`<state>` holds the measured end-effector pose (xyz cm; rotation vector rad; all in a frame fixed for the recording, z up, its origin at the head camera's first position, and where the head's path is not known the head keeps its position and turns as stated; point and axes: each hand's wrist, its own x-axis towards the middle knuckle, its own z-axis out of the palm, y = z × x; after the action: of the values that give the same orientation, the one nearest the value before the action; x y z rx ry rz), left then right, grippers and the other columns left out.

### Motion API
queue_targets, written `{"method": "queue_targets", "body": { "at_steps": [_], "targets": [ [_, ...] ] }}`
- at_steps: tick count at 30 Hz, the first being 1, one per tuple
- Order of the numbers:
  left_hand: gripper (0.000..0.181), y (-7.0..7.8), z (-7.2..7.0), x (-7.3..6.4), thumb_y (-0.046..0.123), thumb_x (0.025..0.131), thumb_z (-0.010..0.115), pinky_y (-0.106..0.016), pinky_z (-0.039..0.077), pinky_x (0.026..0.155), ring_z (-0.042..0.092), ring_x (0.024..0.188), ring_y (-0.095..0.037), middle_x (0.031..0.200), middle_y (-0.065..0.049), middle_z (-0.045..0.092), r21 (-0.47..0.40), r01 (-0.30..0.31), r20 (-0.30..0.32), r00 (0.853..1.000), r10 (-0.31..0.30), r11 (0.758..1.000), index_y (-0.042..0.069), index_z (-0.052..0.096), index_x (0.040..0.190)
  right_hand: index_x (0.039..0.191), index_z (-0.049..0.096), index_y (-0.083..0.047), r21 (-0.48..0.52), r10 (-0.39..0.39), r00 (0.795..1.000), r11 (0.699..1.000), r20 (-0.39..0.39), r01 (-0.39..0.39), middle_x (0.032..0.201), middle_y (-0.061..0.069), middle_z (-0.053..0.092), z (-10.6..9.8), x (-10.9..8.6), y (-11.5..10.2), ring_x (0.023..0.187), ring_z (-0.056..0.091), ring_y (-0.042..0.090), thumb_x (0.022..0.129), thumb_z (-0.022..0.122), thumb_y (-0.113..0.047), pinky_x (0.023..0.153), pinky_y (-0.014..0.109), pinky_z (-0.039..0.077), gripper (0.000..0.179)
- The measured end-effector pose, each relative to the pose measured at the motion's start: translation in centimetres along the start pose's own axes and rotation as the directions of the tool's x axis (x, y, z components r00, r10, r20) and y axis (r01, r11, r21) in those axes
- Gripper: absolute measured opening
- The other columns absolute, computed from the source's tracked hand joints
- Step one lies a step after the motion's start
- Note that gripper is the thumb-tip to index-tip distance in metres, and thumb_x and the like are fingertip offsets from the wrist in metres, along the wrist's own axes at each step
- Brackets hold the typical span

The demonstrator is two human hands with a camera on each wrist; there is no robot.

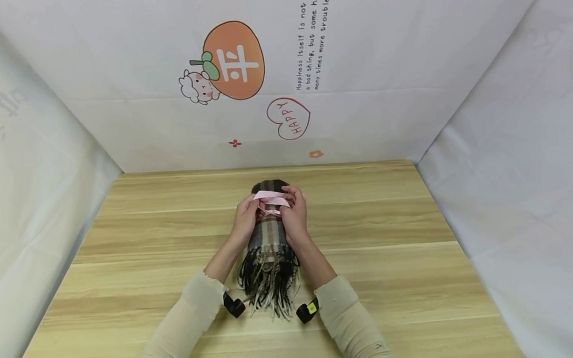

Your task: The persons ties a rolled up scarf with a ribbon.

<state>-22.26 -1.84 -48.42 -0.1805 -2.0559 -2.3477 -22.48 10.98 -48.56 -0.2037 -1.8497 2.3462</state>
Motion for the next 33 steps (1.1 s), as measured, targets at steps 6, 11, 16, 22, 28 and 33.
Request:
{"method": "queue_targets", "body": {
  "at_steps": [6,11,16,22,28,33],
  "targets": [
    [0.030,-1.5,0.0,0.5,0.004,0.105,0.038,-0.017,0.039,0.057,0.046,0.062,-0.006,0.072,0.002,0.051,-0.008,-0.010,-0.038,0.999,0.010,1.000,-0.018,0.055,0.095,0.121,0.060,0.006,0.068,0.027,0.992,0.997,-0.120,-0.019,0.091,-0.006,0.069,0.1,0.1,0.5,0.080,0.060,0.005,0.095,0.040,0.013,0.061,0.014,0.046,0.033],
    [0.029,-1.6,0.1,0.6,0.006,0.104,0.039,-0.017,0.042,0.057,0.048,0.061,-0.006,0.073,0.001,0.052,-0.086,-0.002,-0.106,0.994,-0.007,0.996,-0.015,0.059,0.098,0.127,0.055,0.012,0.290,0.126,0.984,0.953,-0.125,-0.086,0.089,-0.001,0.075,-0.1,0.5,0.0,0.089,0.069,0.012,0.110,0.034,-0.022,0.081,0.024,0.053,0.043],
    [0.031,-1.2,0.1,0.7,0.011,0.105,0.041,-0.022,0.052,0.066,0.060,0.072,-0.011,0.079,-0.001,0.061,-0.322,0.039,-0.165,0.982,-0.097,0.946,0.000,0.063,0.086,0.138,0.049,0.008,0.397,0.221,0.975,0.897,-0.022,-0.195,0.104,0.003,0.074,-0.3,0.6,-1.0,0.124,0.061,0.026,0.109,0.018,-0.046,0.114,0.037,0.040,0.069],
    [0.037,-0.6,-0.8,0.6,0.020,0.109,0.037,-0.034,0.055,0.086,0.068,0.088,-0.023,0.083,-0.009,0.068,-0.624,0.097,-0.146,0.960,-0.238,0.776,0.006,0.061,0.084,0.142,0.047,0.006,0.517,0.274,0.962,0.822,0.008,-0.238,0.129,0.016,0.065,-0.8,0.7,-1.7,0.136,0.050,0.033,0.109,0.015,-0.043,0.115,0.038,0.039,0.067],
    [0.033,-0.4,-2.6,0.4,0.022,0.109,0.037,-0.040,0.050,0.099,0.068,0.093,-0.024,0.089,-0.009,0.069,-0.783,0.110,-0.172,0.908,-0.382,0.613,0.004,0.060,0.094,0.145,0.047,0.000,0.583,0.314,0.949,0.770,0.006,-0.258,0.152,0.019,0.046,-2.5,1.7,-1.8,0.136,0.051,0.031,0.109,0.014,-0.039,0.115,0.036,0.039,0.062],
    [0.029,-0.2,-4.4,0.4,0.022,0.109,0.035,-0.045,0.036,0.118,0.065,0.104,-0.028,0.092,-0.010,0.069,-0.813,0.064,-0.213,0.892,-0.399,0.579,0.003,0.055,0.102,0.149,0.043,-0.003,0.614,0.343,0.939,0.738,0.017,-0.281,0.145,0.013,0.056,-4.3,2.7,-2.3,0.138,0.050,0.027,0.107,0.006,-0.052,0.122,0.036,0.029,0.074]
  ]
}}
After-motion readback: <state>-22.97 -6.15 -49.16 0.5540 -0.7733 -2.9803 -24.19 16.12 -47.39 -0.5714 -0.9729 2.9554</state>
